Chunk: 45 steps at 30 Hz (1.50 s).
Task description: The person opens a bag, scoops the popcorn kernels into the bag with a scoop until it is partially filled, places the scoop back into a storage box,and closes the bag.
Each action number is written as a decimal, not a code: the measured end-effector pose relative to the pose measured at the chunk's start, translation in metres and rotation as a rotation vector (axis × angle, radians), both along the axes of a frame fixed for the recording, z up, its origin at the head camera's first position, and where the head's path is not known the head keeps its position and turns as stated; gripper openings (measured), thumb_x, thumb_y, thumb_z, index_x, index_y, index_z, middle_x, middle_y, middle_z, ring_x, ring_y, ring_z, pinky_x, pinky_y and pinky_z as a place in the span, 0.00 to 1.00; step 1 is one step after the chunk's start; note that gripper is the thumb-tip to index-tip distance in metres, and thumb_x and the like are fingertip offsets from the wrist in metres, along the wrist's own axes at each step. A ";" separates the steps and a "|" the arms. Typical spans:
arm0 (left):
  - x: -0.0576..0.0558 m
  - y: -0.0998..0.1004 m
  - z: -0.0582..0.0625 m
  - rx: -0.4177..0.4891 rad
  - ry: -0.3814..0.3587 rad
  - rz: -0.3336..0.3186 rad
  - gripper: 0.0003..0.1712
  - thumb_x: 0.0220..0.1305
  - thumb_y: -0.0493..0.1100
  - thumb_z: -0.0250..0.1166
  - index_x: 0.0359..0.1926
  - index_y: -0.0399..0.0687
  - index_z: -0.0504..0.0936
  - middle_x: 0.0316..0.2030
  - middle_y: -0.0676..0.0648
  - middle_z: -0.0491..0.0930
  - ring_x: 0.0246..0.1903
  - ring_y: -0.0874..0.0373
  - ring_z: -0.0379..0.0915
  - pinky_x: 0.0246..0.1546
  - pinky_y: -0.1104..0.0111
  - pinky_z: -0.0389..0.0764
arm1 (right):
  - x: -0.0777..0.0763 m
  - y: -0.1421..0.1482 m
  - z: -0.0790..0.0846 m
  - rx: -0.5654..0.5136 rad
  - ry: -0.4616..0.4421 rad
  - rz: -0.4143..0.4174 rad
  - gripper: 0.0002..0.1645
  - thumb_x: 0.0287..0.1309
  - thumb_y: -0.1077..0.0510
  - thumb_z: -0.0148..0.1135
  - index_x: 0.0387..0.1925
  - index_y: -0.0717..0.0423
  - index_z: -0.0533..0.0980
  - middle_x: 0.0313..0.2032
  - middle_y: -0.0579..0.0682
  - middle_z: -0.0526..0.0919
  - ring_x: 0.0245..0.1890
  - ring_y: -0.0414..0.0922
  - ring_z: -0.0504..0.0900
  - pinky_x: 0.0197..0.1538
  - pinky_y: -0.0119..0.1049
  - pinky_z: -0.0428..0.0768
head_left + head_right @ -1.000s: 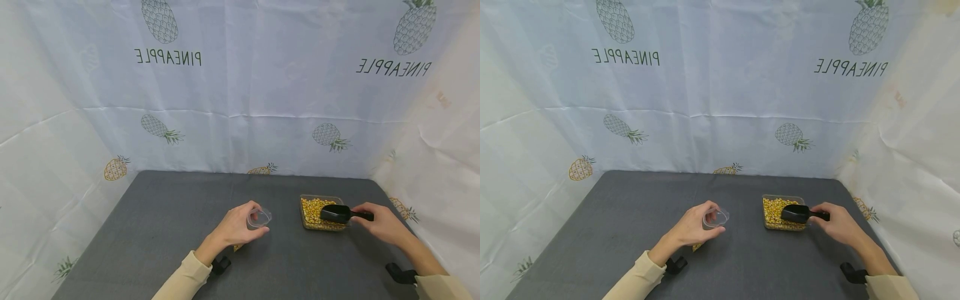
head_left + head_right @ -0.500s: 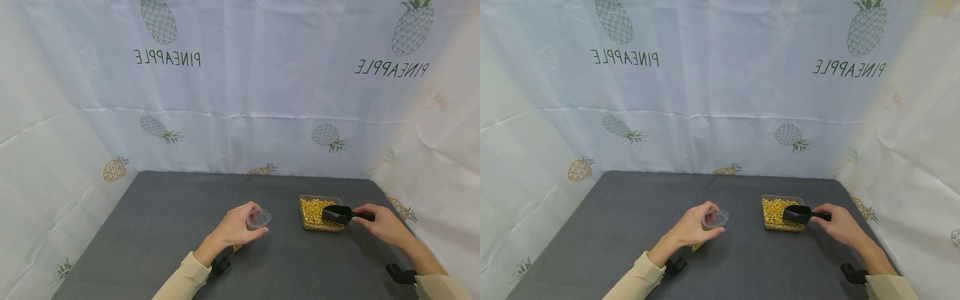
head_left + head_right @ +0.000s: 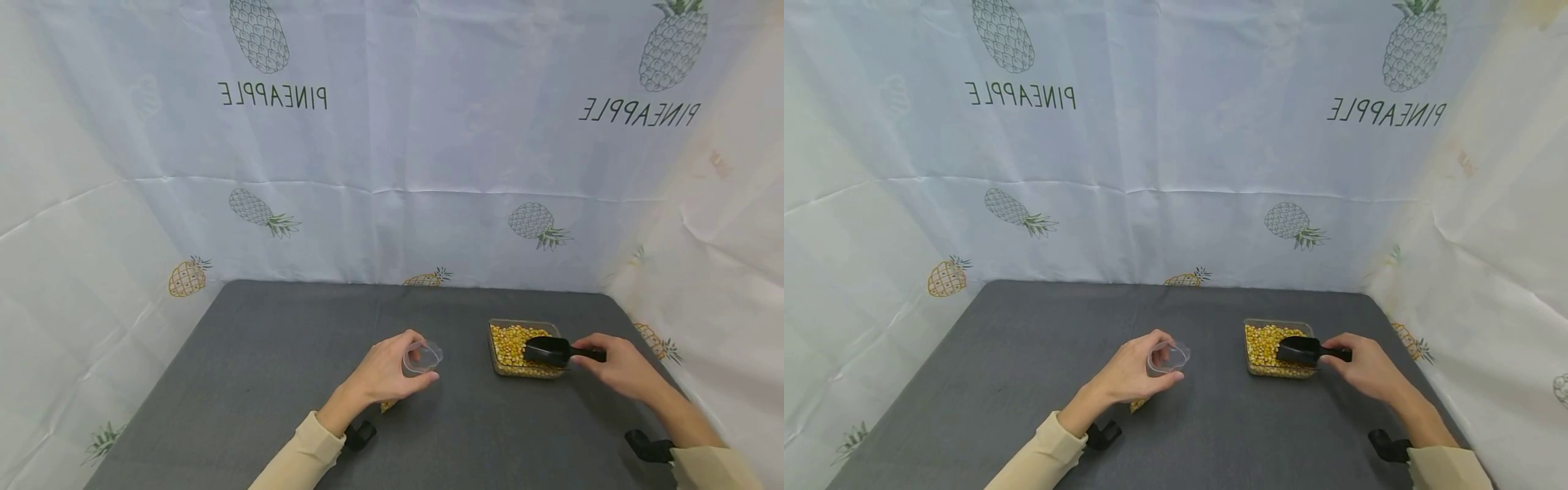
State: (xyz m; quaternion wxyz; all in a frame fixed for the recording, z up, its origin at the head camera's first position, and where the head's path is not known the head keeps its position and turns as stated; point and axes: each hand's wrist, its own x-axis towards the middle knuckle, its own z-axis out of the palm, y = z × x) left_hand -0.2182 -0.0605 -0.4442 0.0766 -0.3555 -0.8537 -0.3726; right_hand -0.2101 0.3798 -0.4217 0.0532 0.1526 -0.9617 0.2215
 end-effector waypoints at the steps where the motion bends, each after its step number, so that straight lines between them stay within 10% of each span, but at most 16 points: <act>1: 0.000 0.000 0.000 0.000 0.001 0.000 0.26 0.63 0.57 0.70 0.55 0.48 0.78 0.37 0.50 0.81 0.30 0.66 0.71 0.31 0.72 0.73 | 0.000 -0.001 0.000 0.003 0.003 -0.001 0.15 0.63 0.56 0.70 0.47 0.61 0.83 0.43 0.56 0.86 0.43 0.59 0.83 0.41 0.53 0.80; 45: 0.001 0.001 -0.002 -0.007 0.028 0.022 0.25 0.62 0.57 0.71 0.53 0.49 0.78 0.35 0.56 0.79 0.29 0.68 0.71 0.30 0.72 0.73 | -0.014 -0.036 -0.003 -0.039 -0.040 0.042 0.16 0.64 0.61 0.68 0.50 0.66 0.81 0.47 0.61 0.84 0.49 0.64 0.81 0.47 0.60 0.79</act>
